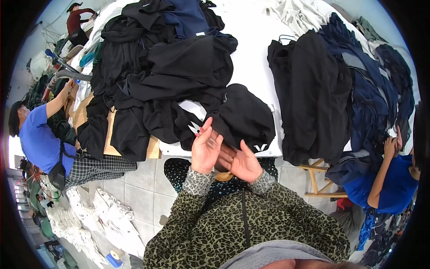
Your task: Inspecting black fabric garments and using thread nippers to trim loose thread ends.
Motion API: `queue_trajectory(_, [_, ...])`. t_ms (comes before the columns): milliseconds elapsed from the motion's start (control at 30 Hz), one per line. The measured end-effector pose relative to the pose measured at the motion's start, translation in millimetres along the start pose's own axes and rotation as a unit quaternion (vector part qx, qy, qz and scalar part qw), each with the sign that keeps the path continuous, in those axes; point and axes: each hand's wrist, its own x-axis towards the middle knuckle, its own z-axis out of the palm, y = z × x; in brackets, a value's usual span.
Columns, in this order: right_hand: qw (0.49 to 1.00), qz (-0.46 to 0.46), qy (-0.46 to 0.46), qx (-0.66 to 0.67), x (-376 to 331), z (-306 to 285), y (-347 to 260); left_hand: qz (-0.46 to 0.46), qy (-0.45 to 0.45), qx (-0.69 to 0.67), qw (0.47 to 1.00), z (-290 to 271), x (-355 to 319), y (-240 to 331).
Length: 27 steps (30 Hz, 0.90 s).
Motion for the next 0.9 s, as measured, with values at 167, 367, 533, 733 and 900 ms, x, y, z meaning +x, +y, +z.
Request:
queue_trajectory(167, [0.987, -0.142, -0.008, 0.08, 6.8, -2.1, -24.2, 0.03, 0.009, -0.033, 0.999, 5.4, -12.8, 3.1])
queue_trajectory(367, [0.986, -0.152, -0.009, 0.073, -10.7, 2.8, -32.4, -0.008, 0.02, -0.061, 0.998, -11.6, -14.3, -1.5])
queue_trajectory(533, [0.987, -0.138, -0.008, 0.084, -17.0, -3.8, -30.2, -0.017, 0.022, -0.056, 0.998, -9.8, -13.9, -0.4])
queue_trajectory(733, [0.987, -0.142, 0.008, 0.07, -20.7, -12.5, -32.6, -0.017, 0.023, -0.047, 0.998, -13.5, -12.9, 4.0])
queue_trajectory(900, [0.98, -0.188, 0.049, 0.044, -30.7, -28.6, -45.5, -0.001, 0.003, -0.054, 0.999, -18.2, -13.3, 13.5])
